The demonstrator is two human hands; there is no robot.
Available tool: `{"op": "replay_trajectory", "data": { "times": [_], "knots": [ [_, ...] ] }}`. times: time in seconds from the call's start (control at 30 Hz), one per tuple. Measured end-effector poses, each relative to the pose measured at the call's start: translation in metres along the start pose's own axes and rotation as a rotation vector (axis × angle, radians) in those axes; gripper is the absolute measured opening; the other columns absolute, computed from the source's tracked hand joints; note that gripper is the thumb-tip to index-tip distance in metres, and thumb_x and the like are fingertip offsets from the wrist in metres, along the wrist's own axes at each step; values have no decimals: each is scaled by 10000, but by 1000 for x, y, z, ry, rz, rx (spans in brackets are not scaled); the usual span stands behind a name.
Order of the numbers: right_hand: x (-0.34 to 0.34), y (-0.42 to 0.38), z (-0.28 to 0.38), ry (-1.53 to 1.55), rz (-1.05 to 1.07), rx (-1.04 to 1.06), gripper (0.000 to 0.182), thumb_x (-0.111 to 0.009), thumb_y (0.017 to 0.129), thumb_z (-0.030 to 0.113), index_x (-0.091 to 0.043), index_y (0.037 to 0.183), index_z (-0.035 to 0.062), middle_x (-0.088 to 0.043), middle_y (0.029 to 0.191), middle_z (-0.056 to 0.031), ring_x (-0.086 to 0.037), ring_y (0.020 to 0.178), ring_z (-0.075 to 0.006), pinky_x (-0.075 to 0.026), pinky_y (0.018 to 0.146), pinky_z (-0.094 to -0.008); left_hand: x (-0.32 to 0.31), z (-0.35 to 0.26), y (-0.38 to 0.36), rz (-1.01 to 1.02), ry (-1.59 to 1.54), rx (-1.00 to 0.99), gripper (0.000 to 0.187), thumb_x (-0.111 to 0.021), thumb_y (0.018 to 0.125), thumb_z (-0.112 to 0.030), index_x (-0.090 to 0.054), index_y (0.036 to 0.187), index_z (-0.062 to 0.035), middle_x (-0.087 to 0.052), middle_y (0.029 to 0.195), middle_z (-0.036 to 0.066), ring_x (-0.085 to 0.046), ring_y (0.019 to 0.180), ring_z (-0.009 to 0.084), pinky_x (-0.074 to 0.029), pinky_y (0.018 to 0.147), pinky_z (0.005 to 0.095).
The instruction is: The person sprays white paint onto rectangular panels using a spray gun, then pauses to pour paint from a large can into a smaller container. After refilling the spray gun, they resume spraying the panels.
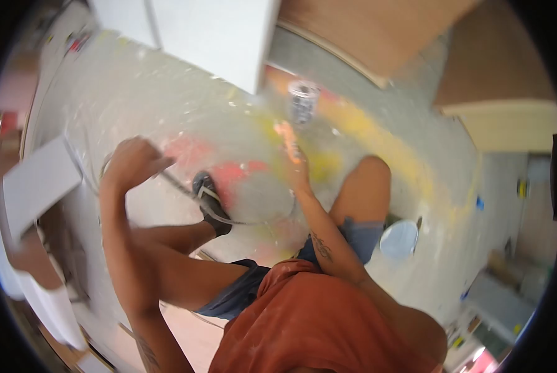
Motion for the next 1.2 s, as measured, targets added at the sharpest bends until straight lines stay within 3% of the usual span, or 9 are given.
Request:
{"op": "replay_trajectory", "data": {
  "times": [0.07,0.13,0.27,0.37,0.57,0.83,0.93,1.03,1.2],
  "knots": [
    [-3,-8,0,31,2,164,513,-519,995,95,-438,1500,49,-546,1466,-125,-533,1329,-278,-385,1117,-378,-10,9,3,-43,114,-174,500,-626,891,-406,-636,587,-9,-584,575,188,-546,571,404,-415,615,502],
    [4,-19,35,42,-105,345,566,-531,969,47,-433,1522,116,-619,1334,-178,-622,1178,-282,-481,982,-373,-17,16,7,11,40,-90,505,-654,895,-362,-612,541,-5,-548,533,201,-520,499,379,-391,565,484],
    [-16,-38,5,141,-26,-156,310,-562,940,93,-595,1248,98,-664,933,-151,-653,830,-305,-499,749,-432,-14,-10,2,59,48,73,494,-675,893,-311,-595,553,38,-392,470,150,-379,443,200,-348,521,413],
    [-26,-55,5,263,-121,-166,175,-597,921,140,-581,1080,68,-673,914,-165,-663,842,-365,-501,723,-458,-16,-21,5,85,45,104,473,-686,891,-283,-586,580,58,-325,481,108,-353,464,164,-324,508,396],
    [-35,-60,11,207,-72,-392,241,-591,888,104,-543,1121,67,-660,1015,-215,-636,916,-472,-497,758,-552,-17,-25,8,127,5,198,502,-679,909,-261,-423,591,32,-260,559,32,-289,559,113,-254,512,368],
    [-70,-67,18,217,-27,-339,310,-611,862,67,-495,1146,27,-614,1055,-198,-658,784,-430,-505,685,-531,-45,14,13,191,2,371,472,-643,960,-256,-461,639,38,-357,595,16,-322,591,144,-266,549,365],
    [-85,-73,18,68,-95,-258,307,-637,854,82,-505,1127,26,-606,991,-190,-651,699,-389,-504,638,-519,-39,-18,26,-23,42,30,195,-598,950,-104,-598,867,72,-575,875,176,-538,821,311,-431,761,412],
    [-74,-80,24,-4,-86,-297,319,-650,847,86,-505,1121,16,-592,930,-174,-648,688,-364,-506,632,-515,-27,-133,42,-297,84,-217,147,-595,950,-110,-632,923,29,-601,896,167,-586,896,327,-467,844,429],
    [-84,-84,18,-18,110,-357,311,-650,852,88,-535,1134,27,-628,977,-198,-659,789,-412,-515,688,-511,-113,-368,63,259,-203,-858,287,-599,958,-240,-693,1119,-22,-679,1120,162,-630,1089,350,-462,981,478]
  ]
}}
Point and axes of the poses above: each hand's wrist, its own y-axis towards the middle knuckle, its own x-axis out of the back of the hand, z = x × y, the point moved 6 cm from there along y, towards the middle knuckle
